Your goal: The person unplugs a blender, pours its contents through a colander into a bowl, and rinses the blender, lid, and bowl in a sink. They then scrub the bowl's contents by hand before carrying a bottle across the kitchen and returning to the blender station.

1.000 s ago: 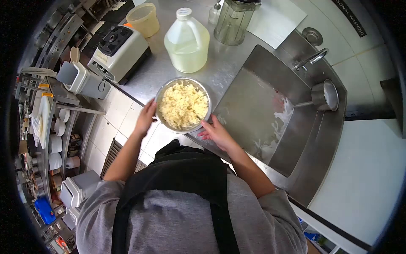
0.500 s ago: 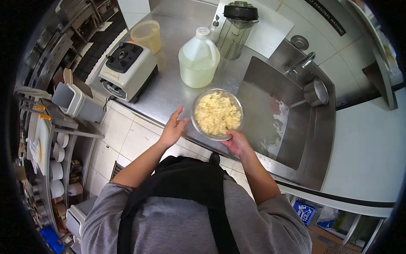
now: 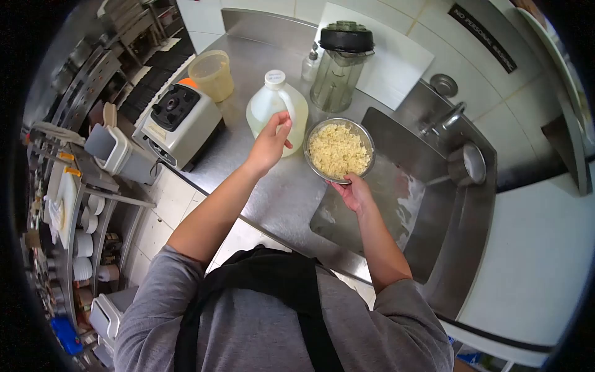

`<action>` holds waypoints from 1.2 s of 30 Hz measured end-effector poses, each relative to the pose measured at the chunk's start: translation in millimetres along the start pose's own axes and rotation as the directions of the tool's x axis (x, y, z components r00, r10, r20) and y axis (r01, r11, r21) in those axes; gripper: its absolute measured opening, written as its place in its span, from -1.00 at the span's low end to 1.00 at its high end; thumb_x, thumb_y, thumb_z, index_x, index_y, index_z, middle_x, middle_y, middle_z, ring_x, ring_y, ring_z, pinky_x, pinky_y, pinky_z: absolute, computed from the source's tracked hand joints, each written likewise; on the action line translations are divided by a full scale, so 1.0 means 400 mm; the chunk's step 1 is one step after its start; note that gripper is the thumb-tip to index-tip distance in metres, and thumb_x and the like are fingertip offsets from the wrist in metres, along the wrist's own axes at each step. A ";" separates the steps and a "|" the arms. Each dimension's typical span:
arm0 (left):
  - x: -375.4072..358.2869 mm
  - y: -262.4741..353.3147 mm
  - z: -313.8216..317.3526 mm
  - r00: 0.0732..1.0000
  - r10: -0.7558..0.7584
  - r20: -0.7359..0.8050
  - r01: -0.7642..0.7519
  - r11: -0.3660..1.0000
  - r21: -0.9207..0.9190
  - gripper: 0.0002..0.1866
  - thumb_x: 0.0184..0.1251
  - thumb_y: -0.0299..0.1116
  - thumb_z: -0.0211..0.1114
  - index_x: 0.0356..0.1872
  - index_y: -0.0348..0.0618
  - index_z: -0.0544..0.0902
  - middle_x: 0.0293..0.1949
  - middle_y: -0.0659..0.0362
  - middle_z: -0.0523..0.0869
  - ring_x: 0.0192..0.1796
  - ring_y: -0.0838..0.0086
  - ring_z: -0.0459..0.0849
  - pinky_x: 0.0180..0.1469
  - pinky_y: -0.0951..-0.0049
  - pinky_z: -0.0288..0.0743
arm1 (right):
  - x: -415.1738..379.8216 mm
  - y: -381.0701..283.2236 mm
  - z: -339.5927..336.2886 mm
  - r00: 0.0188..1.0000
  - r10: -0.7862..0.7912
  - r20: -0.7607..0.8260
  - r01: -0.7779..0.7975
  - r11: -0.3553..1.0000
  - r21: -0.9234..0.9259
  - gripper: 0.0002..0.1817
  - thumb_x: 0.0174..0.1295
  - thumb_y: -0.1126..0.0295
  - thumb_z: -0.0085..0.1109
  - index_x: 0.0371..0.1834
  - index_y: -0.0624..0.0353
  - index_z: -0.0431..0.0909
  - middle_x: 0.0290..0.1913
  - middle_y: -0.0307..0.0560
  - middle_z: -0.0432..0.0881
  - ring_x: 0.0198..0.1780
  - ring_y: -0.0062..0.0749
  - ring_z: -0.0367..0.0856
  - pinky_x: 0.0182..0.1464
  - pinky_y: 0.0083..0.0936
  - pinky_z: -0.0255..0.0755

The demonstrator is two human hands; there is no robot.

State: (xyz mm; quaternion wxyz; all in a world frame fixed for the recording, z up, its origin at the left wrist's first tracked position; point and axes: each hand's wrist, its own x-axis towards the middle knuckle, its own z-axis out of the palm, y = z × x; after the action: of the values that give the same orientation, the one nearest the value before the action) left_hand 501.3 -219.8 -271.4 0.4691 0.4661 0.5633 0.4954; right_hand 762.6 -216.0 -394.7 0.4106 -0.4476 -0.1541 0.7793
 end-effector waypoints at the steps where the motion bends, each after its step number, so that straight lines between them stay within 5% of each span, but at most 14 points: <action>1: -0.006 0.006 -0.010 0.999 -0.026 0.033 0.026 1.000 -0.007 -0.55 0.52 -0.20 0.01 0.31 -0.20 0.34 0.10 0.12 0.53 -0.19 0.50 0.61 -0.17 0.48 0.53 | 0.025 0.001 -0.002 1.000 0.008 -0.005 -0.008 1.000 0.005 -0.53 0.28 0.55 -0.19 0.26 0.50 0.18 0.13 0.29 0.48 0.08 0.05 0.58 0.13 -0.29 0.59; 6: -0.086 -0.011 -0.075 0.999 0.011 -0.033 -0.010 1.000 0.030 -0.58 0.50 -0.23 0.06 0.31 -0.04 0.36 0.14 0.15 0.51 -0.10 0.47 0.61 -0.07 0.44 0.48 | 0.092 -0.013 -0.032 0.997 0.030 0.076 -0.025 0.997 -0.070 -0.57 0.42 0.32 -0.09 0.26 0.35 0.24 0.13 0.15 0.50 0.13 -0.08 0.55 0.21 -0.23 0.49; 8: -0.154 -0.049 -0.137 0.964 0.235 -0.122 -0.187 0.931 0.313 -0.58 0.41 -0.34 0.17 0.26 -0.07 0.43 0.15 0.05 0.50 -0.06 0.36 0.59 -0.03 0.45 0.51 | 0.097 -0.033 -0.045 0.994 0.039 0.102 -0.016 0.976 -0.218 -0.49 0.45 0.07 -0.05 0.26 0.24 0.24 0.08 0.02 0.54 0.06 -0.22 0.58 0.10 -0.29 0.48; 10: -0.250 -0.108 -0.214 0.958 0.223 -0.183 -0.149 0.926 0.348 -0.58 0.35 -0.42 0.22 0.23 -0.04 0.47 0.14 0.02 0.49 -0.02 0.30 0.58 -0.02 0.44 0.51 | 0.139 -0.047 -0.107 0.987 0.044 0.152 -0.001 0.962 -0.273 -0.45 0.43 -0.02 -0.08 0.25 0.18 0.23 0.05 -0.02 0.54 0.03 -0.27 0.58 0.02 -0.32 0.47; 12: -0.372 -0.163 -0.284 0.948 0.008 -0.318 0.114 0.924 0.364 -0.61 0.32 -0.47 0.23 0.18 -0.05 0.52 0.09 0.05 0.51 0.02 0.30 0.56 -0.05 0.45 0.51 | 0.144 -0.044 -0.134 0.982 0.037 0.186 0.024 0.950 -0.312 -0.42 0.42 -0.11 -0.11 0.25 0.12 0.22 0.02 -0.06 0.55 0.00 -0.32 0.58 -0.05 -0.35 0.45; 14: -0.513 -0.275 -0.360 0.928 0.091 -0.362 0.120 0.847 0.519 -0.64 0.32 -0.51 0.21 0.14 -0.09 0.53 0.07 0.04 0.52 0.04 0.28 0.56 -0.06 0.45 0.50 | 0.122 -0.050 -0.120 0.994 -0.076 0.084 0.103 0.921 -0.377 -0.42 0.42 -0.16 -0.17 0.24 0.06 0.18 0.01 -0.08 0.53 -0.04 -0.33 0.58 -0.10 -0.36 0.43; 17: -0.761 -0.476 -0.465 0.831 -0.155 -0.534 0.443 0.766 0.467 -0.66 0.32 -0.45 0.22 0.11 -0.12 0.55 0.04 0.00 0.53 0.05 0.25 0.55 -0.04 0.41 0.50 | 0.109 -0.019 -0.082 0.951 -0.309 -0.011 0.287 0.897 -0.335 -0.41 0.41 -0.20 -0.21 0.24 0.03 0.22 -0.06 -0.13 0.58 -0.17 -0.36 0.62 -0.23 -0.42 0.48; 19: -0.892 -0.637 -0.528 0.809 -0.137 -0.572 0.492 0.690 0.531 -0.71 0.34 -0.46 0.20 0.08 -0.14 0.58 -0.01 -0.01 0.57 -0.03 0.28 0.61 -0.09 0.38 0.55 | 0.105 -0.022 -0.040 0.943 -0.327 -0.055 0.293 0.900 -0.324 -0.44 0.43 -0.16 -0.20 0.24 0.04 0.20 -0.05 -0.10 0.58 -0.17 -0.33 0.63 -0.24 -0.39 0.52; 21: -0.833 -0.573 -0.502 0.805 -0.344 -0.483 0.487 0.848 0.209 -0.78 0.35 -0.46 0.19 -0.02 -0.19 0.64 -0.08 0.00 0.64 -0.17 0.33 0.68 -0.14 0.43 0.59 | 0.104 -0.009 -0.022 0.936 -0.335 -0.106 0.289 0.906 -0.309 -0.46 0.44 -0.12 -0.19 0.24 0.05 0.18 -0.04 -0.07 0.58 -0.16 -0.31 0.64 -0.24 -0.35 0.55; 25: -0.508 -0.251 -0.394 0.998 -0.036 -0.050 0.052 0.930 0.363 -0.82 0.37 -0.44 0.21 -0.09 -0.25 0.68 -0.19 0.07 0.72 -0.14 0.38 0.70 -0.10 0.45 0.58 | 0.088 -0.012 -0.003 0.943 -0.300 -0.147 0.241 0.916 -0.321 -0.53 0.45 0.03 -0.14 0.24 0.09 0.12 0.02 0.09 0.54 -0.14 -0.16 0.67 -0.18 -0.25 0.62; 28: -0.301 -0.075 -0.296 0.953 0.183 0.241 -0.220 0.966 0.138 -0.69 0.43 -0.41 0.14 0.14 -0.24 0.56 0.10 0.05 0.62 0.06 0.44 0.59 0.10 0.49 0.48 | 0.079 0.000 0.030 0.941 -0.316 -0.120 0.259 0.903 -0.344 -0.58 0.45 0.15 -0.16 0.23 0.13 0.11 0.00 0.14 0.55 -0.13 -0.08 0.68 -0.17 -0.21 0.62; 30: -0.163 -0.041 -0.215 0.939 0.270 0.215 -0.286 0.957 0.047 -0.58 0.41 -0.35 0.12 0.24 -0.26 0.45 0.14 -0.03 0.58 0.19 0.23 0.56 0.22 0.41 0.40 | 0.080 0.006 0.032 0.946 -0.298 -0.130 0.235 0.902 -0.362 -0.53 0.42 0.27 -0.19 0.33 0.11 0.00 0.10 0.18 0.48 -0.13 -0.03 0.67 -0.17 -0.21 0.64; 32: -0.055 -0.023 -0.143 0.988 0.094 0.125 -0.092 0.996 -0.023 -0.48 0.42 -0.28 0.10 0.32 -0.30 0.33 0.23 -0.11 0.50 0.30 0.19 0.46 0.31 0.36 0.28 | 0.081 0.015 0.030 0.943 -0.308 -0.126 0.244 0.897 -0.368 -0.54 0.41 0.31 -0.21 0.32 0.10 0.02 0.09 0.17 0.49 -0.14 -0.05 0.67 -0.17 -0.22 0.65; 36: 0.028 -0.054 -0.050 0.981 0.189 0.054 -0.186 0.981 -0.051 -0.58 0.47 -0.25 0.03 0.23 -0.28 0.38 0.11 -0.06 0.57 0.21 0.27 0.51 0.24 0.38 0.31 | 0.044 0.029 0.034 0.940 -0.299 -0.164 0.219 0.898 -0.383 -0.57 0.40 0.36 -0.19 0.31 0.10 0.09 0.07 0.10 0.53 -0.17 -0.19 0.69 -0.18 -0.26 0.65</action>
State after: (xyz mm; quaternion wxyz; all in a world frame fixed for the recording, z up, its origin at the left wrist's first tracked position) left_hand 478.7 -212.9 -292.1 0.4471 0.5205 0.4914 0.5364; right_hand 740.8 -207.9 -404.3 0.4369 -0.5734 -0.3060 0.6219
